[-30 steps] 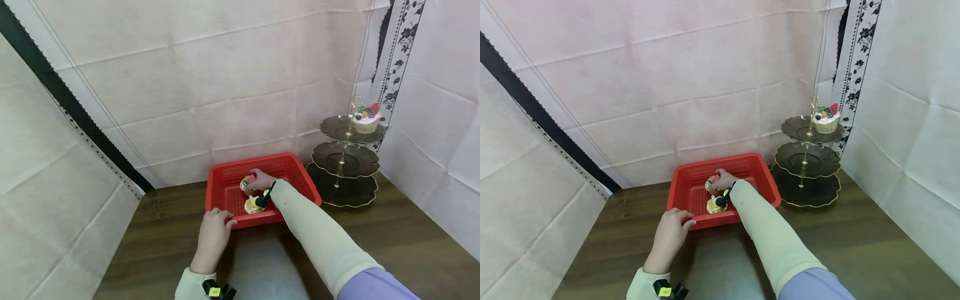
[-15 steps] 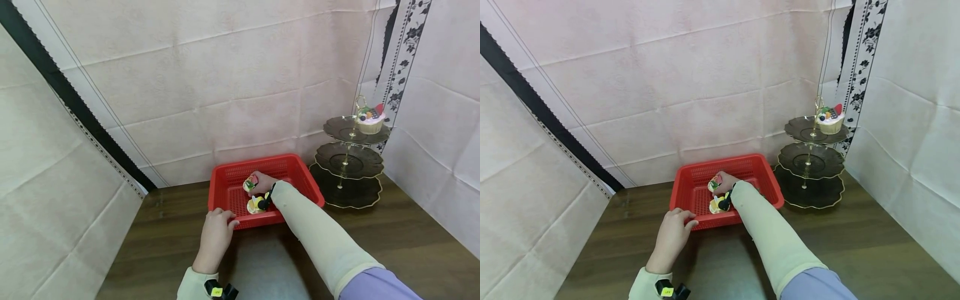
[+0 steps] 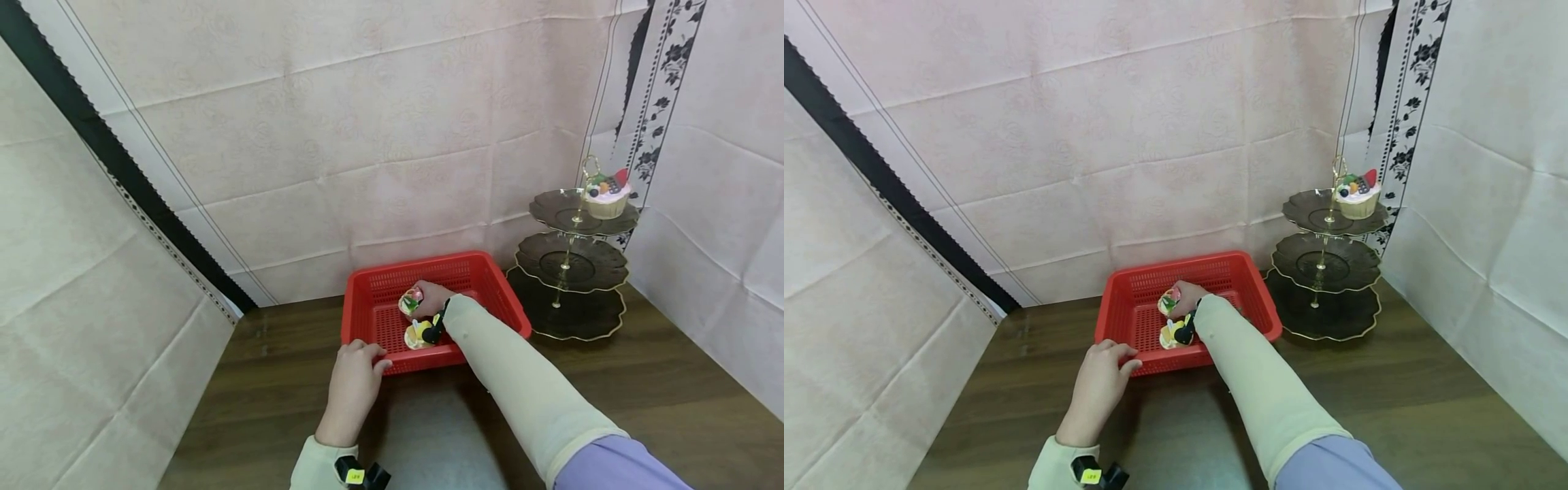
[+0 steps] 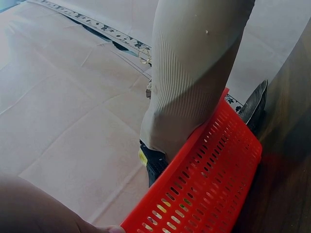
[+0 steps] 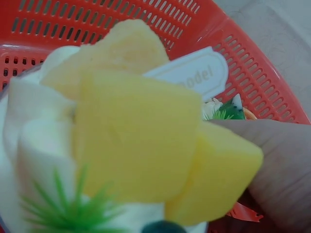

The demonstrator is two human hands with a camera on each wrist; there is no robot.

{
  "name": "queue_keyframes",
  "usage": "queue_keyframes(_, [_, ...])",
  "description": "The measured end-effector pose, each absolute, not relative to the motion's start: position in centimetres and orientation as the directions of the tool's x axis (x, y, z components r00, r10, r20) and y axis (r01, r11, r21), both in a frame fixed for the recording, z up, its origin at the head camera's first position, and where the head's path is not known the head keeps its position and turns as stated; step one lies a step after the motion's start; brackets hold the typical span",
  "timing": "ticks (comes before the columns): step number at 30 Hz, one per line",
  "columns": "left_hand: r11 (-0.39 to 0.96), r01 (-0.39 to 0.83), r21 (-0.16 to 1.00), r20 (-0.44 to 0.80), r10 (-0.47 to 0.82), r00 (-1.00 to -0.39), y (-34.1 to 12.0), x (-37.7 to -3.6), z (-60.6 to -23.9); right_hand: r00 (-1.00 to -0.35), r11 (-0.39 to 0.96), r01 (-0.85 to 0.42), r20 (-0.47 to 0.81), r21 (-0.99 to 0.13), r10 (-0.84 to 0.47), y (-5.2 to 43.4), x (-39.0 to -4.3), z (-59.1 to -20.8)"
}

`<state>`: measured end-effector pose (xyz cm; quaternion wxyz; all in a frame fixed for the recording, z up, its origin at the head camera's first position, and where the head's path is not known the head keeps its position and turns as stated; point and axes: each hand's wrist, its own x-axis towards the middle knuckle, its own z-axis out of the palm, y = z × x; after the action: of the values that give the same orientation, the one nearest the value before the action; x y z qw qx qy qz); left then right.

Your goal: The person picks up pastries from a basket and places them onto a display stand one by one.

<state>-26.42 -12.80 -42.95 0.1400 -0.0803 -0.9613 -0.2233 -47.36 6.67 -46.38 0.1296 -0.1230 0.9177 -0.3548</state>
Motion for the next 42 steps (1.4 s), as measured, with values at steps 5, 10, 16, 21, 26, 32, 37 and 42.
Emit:
queue_keyframes(5, [0.889, 0.22, 0.402, 0.312, 0.093, -0.945, -12.7, -26.4, -42.8, -0.939, 0.718, -0.124, -0.154, -0.685, -0.308, 6.9, -47.5, -46.3])
queue_keyframes(10, [0.891, 0.22, 0.398, 0.312, 0.094, -0.946, -12.5, -26.4, -42.8, -0.933, 0.714, -0.122, -0.166, -0.689, -0.319, 7.4, -47.3, -46.0])
queue_keyframes(16, [0.888, 0.22, 0.404, 0.305, 0.096, -0.948, -12.5, -26.4, -42.9, -0.928, 0.695, -0.089, -0.193, -0.714, -0.318, 8.4, -47.1, -45.0])
queue_keyframes(21, [0.888, 0.224, 0.401, 0.317, 0.094, -0.944, -12.8, -26.4, -43.1, -0.919, 0.672, -0.097, -0.193, -0.735, -0.343, 9.0, -47.0, -44.4])
queue_keyframes(26, [0.887, 0.228, 0.401, 0.33, 0.093, -0.939, -12.9, -26.4, -43.2, -0.923, 0.679, -0.111, -0.178, -0.726, -0.342, 9.7, -46.3, -43.2])
queue_keyframes(32, [0.889, 0.235, 0.392, 0.339, 0.098, -0.936, -12.9, -26.4, -43.2, -0.935, 0.7, -0.167, -0.115, -0.694, -0.337, 10.7, -44.6, -41.0])
queue_keyframes(37, [0.892, 0.239, 0.384, 0.353, 0.098, -0.931, -12.9, -26.3, -43.3, -0.944, 0.717, -0.217, -0.045, -0.662, -0.327, 12.0, -42.9, -39.2])
queue_keyframes(42, [0.893, 0.251, 0.374, 0.361, 0.109, -0.926, -12.9, -26.3, -43.5, -0.946, 0.736, -0.28, 0.045, -0.616, -0.322, 13.3, -41.6, -37.7])
